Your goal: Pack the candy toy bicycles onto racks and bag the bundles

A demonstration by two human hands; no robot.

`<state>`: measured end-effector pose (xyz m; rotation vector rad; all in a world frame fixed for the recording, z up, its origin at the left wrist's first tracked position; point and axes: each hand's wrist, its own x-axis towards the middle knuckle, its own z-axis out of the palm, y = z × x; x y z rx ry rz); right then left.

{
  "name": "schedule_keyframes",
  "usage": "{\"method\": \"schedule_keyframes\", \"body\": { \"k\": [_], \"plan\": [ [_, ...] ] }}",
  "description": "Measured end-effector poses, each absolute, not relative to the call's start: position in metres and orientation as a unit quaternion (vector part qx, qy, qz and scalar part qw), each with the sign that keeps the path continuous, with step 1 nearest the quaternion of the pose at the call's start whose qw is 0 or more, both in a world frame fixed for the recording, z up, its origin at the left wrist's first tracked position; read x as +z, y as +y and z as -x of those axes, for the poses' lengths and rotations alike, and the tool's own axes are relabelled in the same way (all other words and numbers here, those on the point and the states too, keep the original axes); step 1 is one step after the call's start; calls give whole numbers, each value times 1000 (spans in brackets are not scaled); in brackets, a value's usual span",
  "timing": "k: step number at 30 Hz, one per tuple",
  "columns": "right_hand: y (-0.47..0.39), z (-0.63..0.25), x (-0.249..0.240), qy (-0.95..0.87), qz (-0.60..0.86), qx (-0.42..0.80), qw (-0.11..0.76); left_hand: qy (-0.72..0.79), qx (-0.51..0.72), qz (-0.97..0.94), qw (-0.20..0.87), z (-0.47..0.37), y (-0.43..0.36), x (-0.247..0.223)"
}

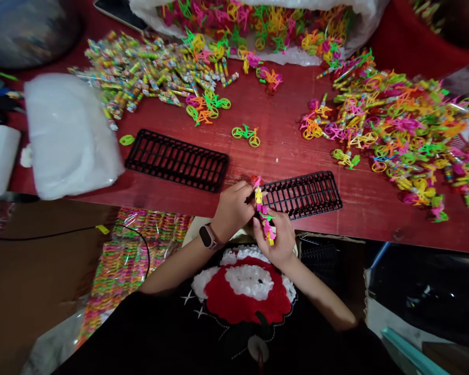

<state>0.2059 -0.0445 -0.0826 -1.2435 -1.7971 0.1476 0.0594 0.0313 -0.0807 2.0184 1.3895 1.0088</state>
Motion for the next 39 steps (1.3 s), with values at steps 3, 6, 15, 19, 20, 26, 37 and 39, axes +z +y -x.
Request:
{"method": "schedule_keyframes", "body": {
  "k": [3, 6, 15, 19, 20, 26, 37, 39],
  "plan": [
    [-44, -204, -80, -724, 516, 71, 452, 503, 368, -743, 244, -60, 31, -81],
    [-44, -204, -82, -728, 516, 64, 447, 501, 373, -745, 236, -60, 30, -82],
    [-43, -206, -88, -737, 507, 49, 445, 515, 374, -737, 228, -62, 27, -80],
    [-45, -207, -85, -728, 522, 77, 438, 514, 362, -740, 238, -60, 28, -81],
    [-46, -208, -84, -724, 524, 90, 439, 511, 359, -742, 244, -60, 29, -81],
    [-42, -240, -52, -774, 476, 235, 345, 487, 363, -738, 293, -55, 33, -75],
    [90, -426, -15, -735, 603, 43, 307, 470, 352, -761, 275, -48, 31, -78],
    [111, -440, -36, -730, 612, 29, 303, 468, 348, -766, 270, -45, 32, -77]
  ]
}}
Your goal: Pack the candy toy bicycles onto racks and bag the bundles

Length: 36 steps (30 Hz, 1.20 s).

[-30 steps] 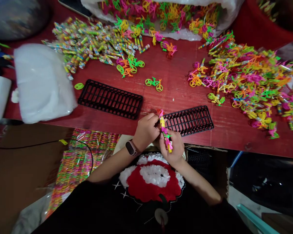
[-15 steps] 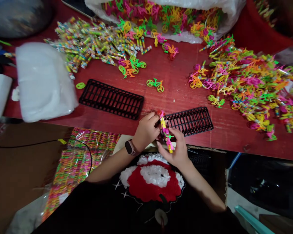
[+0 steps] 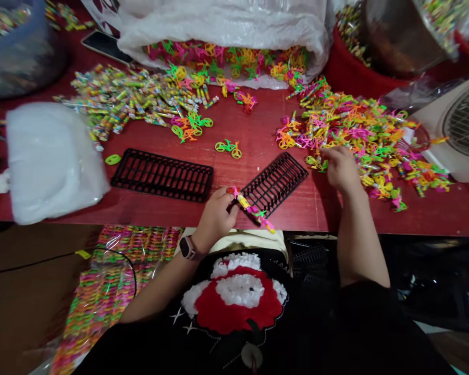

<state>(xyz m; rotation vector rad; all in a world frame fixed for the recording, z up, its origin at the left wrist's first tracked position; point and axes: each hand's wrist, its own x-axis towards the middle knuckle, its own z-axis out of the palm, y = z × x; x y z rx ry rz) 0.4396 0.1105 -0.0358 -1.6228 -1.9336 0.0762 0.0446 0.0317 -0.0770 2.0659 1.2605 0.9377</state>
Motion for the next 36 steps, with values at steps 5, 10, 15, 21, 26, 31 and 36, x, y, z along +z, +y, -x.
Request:
{"method": "schedule_keyframes", "body": {
  "k": [5, 10, 15, 21, 26, 31, 36],
  "plan": [
    [102, -424, -64, -753, 582, 28, 305, 466, 345, -770, 266, -30, 32, -70],
    [80, -420, -57, -776, 545, 100, 301, 453, 338, -771, 294, -24, 33, -66],
    [67, -413, -36, -768, 547, 134, 305, 446, 332, -780, 287, -29, 31, -70],
    [22, -312, -18, -628, 576, 328, 408, 436, 336, -785, 284, -31, 32, -73],
    [13, -239, -40, -638, 520, 389, 415, 426, 356, -783, 281, -30, 33, -74],
    [13, -230, -61, -697, 518, 296, 398, 427, 344, -785, 289, -30, 34, -76],
    [7, -233, -63, -724, 514, 242, 392, 409, 347, -791, 295, -28, 35, -74]
  ]
}}
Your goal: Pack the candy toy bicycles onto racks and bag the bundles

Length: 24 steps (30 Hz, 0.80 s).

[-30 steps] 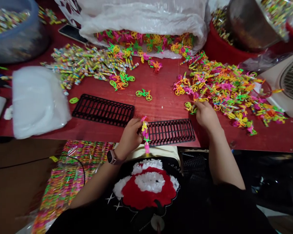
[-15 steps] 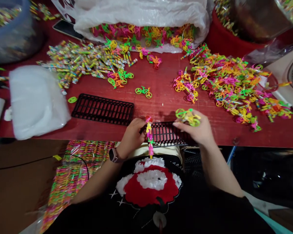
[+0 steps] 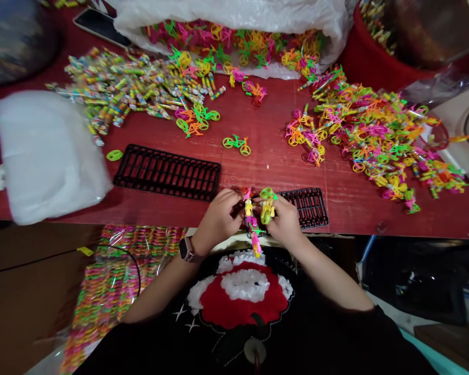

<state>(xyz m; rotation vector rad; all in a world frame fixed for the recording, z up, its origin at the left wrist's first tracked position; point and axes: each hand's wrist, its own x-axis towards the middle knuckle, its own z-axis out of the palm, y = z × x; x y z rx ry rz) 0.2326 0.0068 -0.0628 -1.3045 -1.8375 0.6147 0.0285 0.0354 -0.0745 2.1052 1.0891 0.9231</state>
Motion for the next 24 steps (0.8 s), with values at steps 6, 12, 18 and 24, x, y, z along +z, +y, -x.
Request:
{"method": "schedule_keyframes", "body": {
  "k": [6, 12, 18, 24],
  "plan": [
    [11, -231, -59, -763, 502, 198, 355, 391, 356, -792, 306, -26, 37, -72],
    [17, -232, -61, -714, 534, 236, 386, 387, 355, -794, 307, -26, 38, -70],
    [18, -239, -58, -708, 534, 281, 366, 393, 349, -794, 304, -26, 38, -71],
    [18, -240, -57, -750, 505, 260, 338, 406, 327, -789, 325, -26, 39, -70]
  ]
}}
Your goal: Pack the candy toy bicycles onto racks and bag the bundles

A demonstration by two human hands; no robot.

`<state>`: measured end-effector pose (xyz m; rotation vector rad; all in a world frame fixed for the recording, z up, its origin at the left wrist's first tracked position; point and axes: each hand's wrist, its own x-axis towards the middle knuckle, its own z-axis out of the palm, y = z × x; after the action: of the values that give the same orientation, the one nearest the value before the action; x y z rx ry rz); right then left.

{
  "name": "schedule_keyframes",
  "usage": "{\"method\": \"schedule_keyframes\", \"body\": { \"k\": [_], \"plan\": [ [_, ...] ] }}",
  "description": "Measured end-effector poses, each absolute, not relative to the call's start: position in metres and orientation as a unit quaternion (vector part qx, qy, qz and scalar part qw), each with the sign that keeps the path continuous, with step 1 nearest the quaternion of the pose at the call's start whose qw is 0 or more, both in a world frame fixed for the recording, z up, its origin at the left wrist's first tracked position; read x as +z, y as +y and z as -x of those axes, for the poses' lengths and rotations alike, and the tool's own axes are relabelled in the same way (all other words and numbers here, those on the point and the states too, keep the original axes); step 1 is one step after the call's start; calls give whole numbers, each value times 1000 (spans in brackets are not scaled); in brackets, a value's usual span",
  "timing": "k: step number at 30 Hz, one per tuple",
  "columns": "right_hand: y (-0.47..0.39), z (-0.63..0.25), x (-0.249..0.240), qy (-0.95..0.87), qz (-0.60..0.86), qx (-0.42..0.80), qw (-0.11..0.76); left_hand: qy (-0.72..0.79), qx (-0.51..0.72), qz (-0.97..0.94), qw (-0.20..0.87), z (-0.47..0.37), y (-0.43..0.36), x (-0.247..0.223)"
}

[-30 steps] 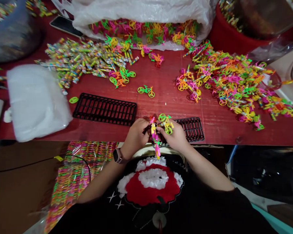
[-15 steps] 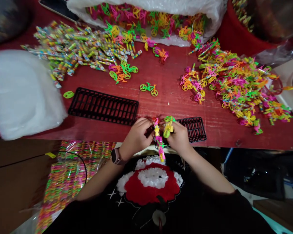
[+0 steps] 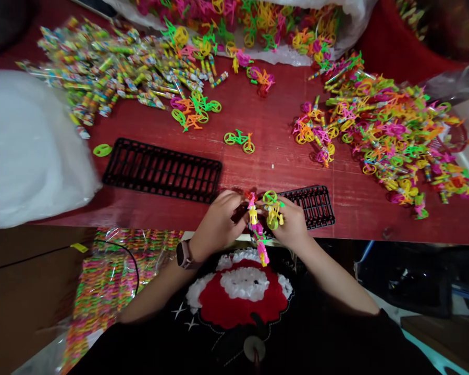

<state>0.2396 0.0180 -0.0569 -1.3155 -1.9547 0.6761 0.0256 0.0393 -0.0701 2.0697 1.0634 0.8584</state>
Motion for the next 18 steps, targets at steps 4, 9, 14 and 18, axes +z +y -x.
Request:
{"method": "schedule_keyframes", "body": {
  "k": [4, 9, 14, 18],
  "plan": [
    [21, -235, -56, -794, 482, 205, 307, 405, 323, -788, 331, -26, 40, -69],
    [26, -231, -54, -813, 485, 193, 258, 403, 327, -787, 333, -26, 40, -68],
    [28, -230, -57, -810, 495, 194, 249, 394, 333, -790, 330, -26, 40, -71],
    [27, -225, -54, -795, 508, 221, 245, 391, 342, -789, 328, -26, 39, -73]
  ]
}}
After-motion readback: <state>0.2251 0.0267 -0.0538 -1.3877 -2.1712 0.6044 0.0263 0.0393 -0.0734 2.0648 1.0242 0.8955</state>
